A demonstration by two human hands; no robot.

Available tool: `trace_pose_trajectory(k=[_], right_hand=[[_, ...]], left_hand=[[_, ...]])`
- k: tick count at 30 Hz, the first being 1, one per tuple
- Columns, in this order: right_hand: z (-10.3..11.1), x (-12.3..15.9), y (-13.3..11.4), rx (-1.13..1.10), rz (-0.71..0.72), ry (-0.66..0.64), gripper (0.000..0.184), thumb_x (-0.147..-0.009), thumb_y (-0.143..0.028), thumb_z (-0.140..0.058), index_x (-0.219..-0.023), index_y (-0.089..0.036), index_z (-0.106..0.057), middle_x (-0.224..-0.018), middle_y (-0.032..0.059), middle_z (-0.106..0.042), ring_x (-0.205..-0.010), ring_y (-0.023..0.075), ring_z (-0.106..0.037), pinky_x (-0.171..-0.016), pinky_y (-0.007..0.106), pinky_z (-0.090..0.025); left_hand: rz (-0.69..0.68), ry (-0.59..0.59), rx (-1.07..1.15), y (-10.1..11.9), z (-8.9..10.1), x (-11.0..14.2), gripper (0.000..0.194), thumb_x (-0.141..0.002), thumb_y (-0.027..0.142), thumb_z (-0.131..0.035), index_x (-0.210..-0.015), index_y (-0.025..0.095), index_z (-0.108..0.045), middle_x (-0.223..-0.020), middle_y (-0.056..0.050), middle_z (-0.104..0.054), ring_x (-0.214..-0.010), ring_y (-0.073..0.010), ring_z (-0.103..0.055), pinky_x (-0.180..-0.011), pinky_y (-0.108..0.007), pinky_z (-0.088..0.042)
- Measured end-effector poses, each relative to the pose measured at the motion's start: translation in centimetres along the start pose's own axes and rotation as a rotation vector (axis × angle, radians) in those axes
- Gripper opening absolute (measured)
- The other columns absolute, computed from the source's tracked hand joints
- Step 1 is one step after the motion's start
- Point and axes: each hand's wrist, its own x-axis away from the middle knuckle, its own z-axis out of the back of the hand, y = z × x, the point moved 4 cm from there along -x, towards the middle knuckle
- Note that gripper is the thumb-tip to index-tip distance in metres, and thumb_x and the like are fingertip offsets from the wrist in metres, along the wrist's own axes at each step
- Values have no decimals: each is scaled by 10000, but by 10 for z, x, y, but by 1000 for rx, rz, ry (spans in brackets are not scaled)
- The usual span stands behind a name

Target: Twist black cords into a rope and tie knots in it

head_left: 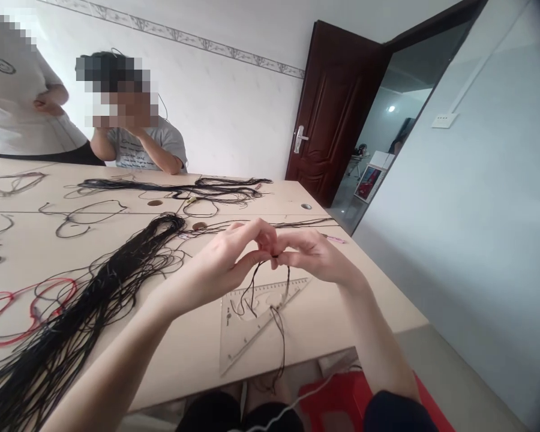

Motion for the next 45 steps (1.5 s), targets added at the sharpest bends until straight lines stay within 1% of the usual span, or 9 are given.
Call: trace_pose_trajectory(k=[4,7,10,15,20,25,32,37,45], right_hand=[[1,40,-8,-324,-189,42,86,-833,-183,-463,-786,-169,-533,-671,-15,-585,-594,82,-562,-541,220,-478],[19,82,-38,-272,-328,137,82,-823,-210,-467,-765,-184,-518,-551,-55,-477,-431,50,-420,-345,147,-288],[49,126,-88,40,-438,246,122,-793,-229,-514,-685,-175,-532,-555,-50,-434,-395,27,-284,-341,171,-175],[76,179,-160,726,-547,478,120,-777,-237,-556,-671,-188,-584,-628,12,-530,-534,90,-440,-460,216,-310],[30,180,-155,777,-559,390,156,-790,-307,-539,-710,-180,-580,-693,13,-561,-610,120,-496,-539,237,-360],[-30,158,-121,551,-498,133,138,-793,-246,-507,-722,-153,-581,-648,-13,-529,-562,84,-440,-530,212,-351],[-75,144,-121,441,-323,-35,122,-771,-152,-507,-743,-132,-625,-684,0,-582,-616,87,-479,-576,203,-376],[-91,153,-127,444,-308,-52,136,-764,-140,-508,-734,-127,-641,-679,8,-584,-627,99,-489,-579,206,-390],[-98,171,-132,391,-337,-43,133,-750,-129,-531,-751,-125,-663,-664,3,-597,-618,97,-501,-574,201,-385]], left_hand=[[-47,-52,156,32,-18,0,141,-858,85,-367,-962,180,-357,-798,12,-493,-706,-67,-527,-626,-185,-419],[-136,-62,195,59,-32,-5,192,-829,62,-400,-982,169,-355,-828,7,-487,-703,-58,-517,-636,-177,-414],[-213,-25,198,83,-42,-12,252,-785,23,-419,-992,157,-370,-843,0,-495,-711,-58,-516,-651,-174,-416],[-244,-14,146,99,-43,-6,245,-774,17,-407,-971,161,-434,-837,8,-548,-714,-60,-546,-640,-173,-414],[-79,-80,90,80,-19,51,190,-782,120,-477,-966,164,-481,-807,2,-592,-710,-89,-576,-651,-205,-445],[-71,-497,252,86,-5,116,127,-782,238,-552,-891,188,-594,-843,-23,-654,-772,-126,-602,-704,-216,-477],[140,-41,310,119,-25,114,150,-816,276,-517,-871,175,-612,-866,-8,-648,-821,-116,-587,-776,-223,-456],[110,-98,644,135,-59,113,130,-785,240,-558,-861,136,-578,-856,-40,-630,-834,-130,-596,-778,-258,-475],[148,-198,884,152,-70,122,146,-741,140,-590,-860,148,-505,-777,-4,-576,-719,-94,-576,-613,-201,-480]])
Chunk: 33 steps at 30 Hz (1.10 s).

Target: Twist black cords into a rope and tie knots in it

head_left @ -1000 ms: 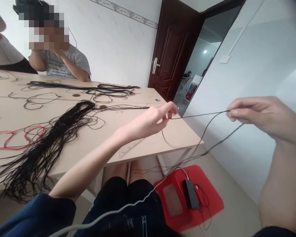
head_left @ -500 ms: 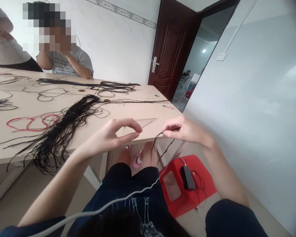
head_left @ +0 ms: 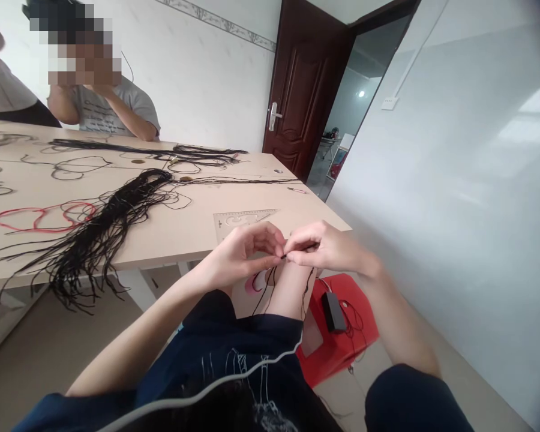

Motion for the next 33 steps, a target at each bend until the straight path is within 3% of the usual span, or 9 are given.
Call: trace_pose_trajectory(k=[6,9,12,16,19,23,29,33], right_hand=[[-4,6,-4,4,6,-33,120,-742,-141,-539,-741,-129,-658,-646,1,-595,-601,99,-497,-544,201,-373],[-7,9,-5,43,-24,-17,122,-734,-130,-528,-706,-126,-647,-645,7,-599,-610,105,-507,-557,206,-385],[-9,14,-2,36,-65,45,153,-712,-80,-498,-713,-134,-641,-673,6,-616,-624,102,-525,-582,206,-393],[-14,23,20,-26,-187,161,138,-724,-116,-494,-693,-140,-626,-653,4,-601,-573,96,-497,-543,210,-383],[-23,27,47,-35,-262,209,137,-743,-155,-488,-695,-131,-614,-645,16,-592,-563,106,-495,-541,225,-389],[-40,18,76,-30,-313,216,157,-755,-172,-465,-695,-125,-602,-663,30,-598,-573,106,-497,-567,229,-394],[-53,-30,72,39,-305,131,173,-679,-106,-468,-514,-143,-506,-540,-17,-471,-528,79,-386,-515,213,-290],[-58,-44,70,89,-341,122,210,-633,-79,-475,-450,-159,-411,-500,-41,-348,-513,74,-290,-494,222,-226]], left_hand=[[-40,-64,-169,10,1,4,149,-728,141,-611,-850,147,-525,-748,-3,-587,-700,-97,-577,-641,-216,-483],[-92,-77,-412,13,0,6,155,-780,143,-530,-933,161,-507,-811,-15,-590,-733,-102,-574,-654,-219,-478],[-162,-110,-660,11,-7,7,187,-846,147,-406,-1027,176,-444,-905,-36,-579,-749,-104,-565,-666,-224,-459],[-151,-93,-796,-1,-11,3,170,-866,135,-324,-978,159,-448,-893,-52,-557,-762,-121,-558,-650,-222,-440],[-127,-72,-830,-19,-5,-4,184,-874,159,-320,-892,156,-503,-856,-48,-548,-733,-121,-553,-649,-225,-433],[-82,-56,-836,-62,17,-7,184,-877,193,-348,-873,162,-529,-859,-40,-578,-737,-117,-560,-676,-223,-438],[107,82,-902,-129,64,17,171,-884,234,-414,-939,131,-540,-865,-37,-597,-769,-122,-573,-732,-290,-470],[284,256,-982,-139,65,28,202,-865,303,-478,-904,120,-555,-874,-33,-581,-775,-130,-564,-732,-327,-476]])
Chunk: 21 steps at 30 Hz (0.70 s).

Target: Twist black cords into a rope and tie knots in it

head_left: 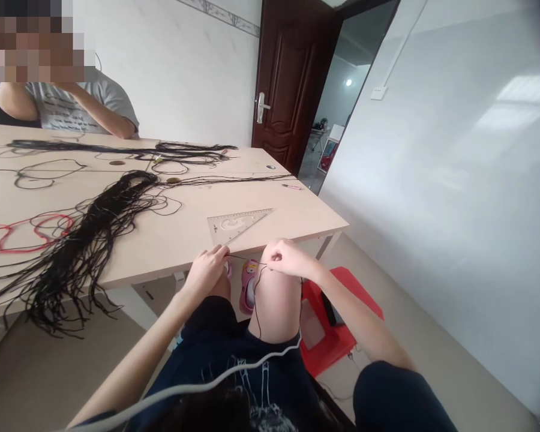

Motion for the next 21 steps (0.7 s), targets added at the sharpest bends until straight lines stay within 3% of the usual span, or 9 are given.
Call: trace_pose_trajectory(k=[5,8,12,16,21], right_hand=[[-10,12,12,53,-92,23,271,-648,-74,-420,-437,-180,-287,-509,-58,-163,-504,79,-142,-466,244,-139],[-11,13,15,84,-115,16,276,-658,-91,-428,-439,-183,-289,-506,-60,-162,-493,77,-146,-464,244,-138],[-7,1,8,129,-87,-8,285,-641,-101,-483,-410,-177,-333,-477,-56,-256,-495,76,-234,-483,232,-197],[-5,-5,0,149,-69,-14,281,-647,-95,-459,-394,-178,-371,-464,-55,-266,-499,79,-245,-497,234,-209],[-2,5,-1,106,-79,-36,270,-656,-109,-448,-419,-178,-339,-476,-62,-229,-495,74,-231,-491,230,-198]], left_hand=[[154,57,51,30,-5,6,132,-840,233,-460,-879,142,-547,-829,-56,-593,-684,-155,-569,-588,-277,-429],[167,65,183,38,-10,3,97,-780,234,-507,-847,176,-546,-718,-47,-616,-652,-195,-585,-549,-273,-402],[147,89,447,46,-25,4,166,-790,342,-510,-844,186,-525,-536,14,-600,-524,-151,-578,-532,-246,-437],[159,219,655,54,-35,16,273,-853,383,-414,-1014,167,-461,-670,-26,-666,-615,-147,-628,-555,-234,-475],[143,328,720,51,-32,28,246,-837,370,-464,-971,165,-483,-742,-43,-659,-662,-139,-615,-610,-250,-487]])
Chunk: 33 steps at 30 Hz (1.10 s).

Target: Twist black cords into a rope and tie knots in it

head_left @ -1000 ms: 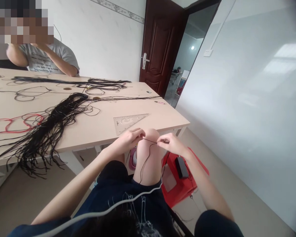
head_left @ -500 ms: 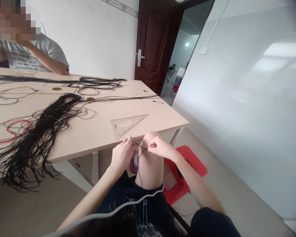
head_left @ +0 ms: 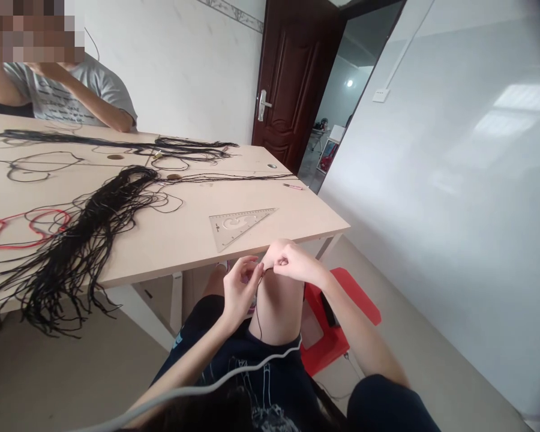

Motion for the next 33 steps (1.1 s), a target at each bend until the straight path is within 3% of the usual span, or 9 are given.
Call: trace_pose_trajectory(k=[10,19,25,29,33], right_hand=[[-5,-2,11,-111,1,-107,242,-691,-188,-483,-477,-165,-373,-513,-62,-247,-511,72,-238,-484,231,-183],[-5,-2,16,-153,16,-132,250,-708,-235,-503,-492,-156,-404,-506,-56,-295,-502,71,-271,-480,228,-211],[-4,-1,15,-166,20,-127,168,-687,-153,-470,-527,-158,-418,-516,-48,-362,-526,78,-347,-503,219,-275],[-6,2,18,-149,-34,-103,176,-683,-164,-446,-519,-166,-383,-498,-50,-337,-495,78,-338,-458,216,-241],[-5,2,18,-138,-61,-100,210,-661,-168,-456,-493,-172,-330,-480,-60,-289,-467,68,-301,-440,215,-200]], left_hand=[[-150,-172,-117,11,3,-27,128,-736,289,-596,-798,179,-615,-710,-15,-656,-617,-115,-567,-589,-237,-466],[-321,-393,-238,20,-1,-33,103,-797,208,-505,-859,177,-580,-737,-1,-683,-621,-101,-584,-601,-224,-436],[-554,-493,-431,29,-5,-33,142,-825,146,-404,-935,149,-494,-858,-60,-653,-835,-167,-572,-795,-363,-364],[-693,-555,-555,46,-5,-34,285,-822,40,-278,-946,141,-514,-754,-66,-612,-771,-172,-541,-763,-367,-351],[-761,-624,-589,59,-5,-38,271,-796,22,-303,-899,148,-519,-634,-27,-555,-636,-153,-502,-666,-302,-378]])
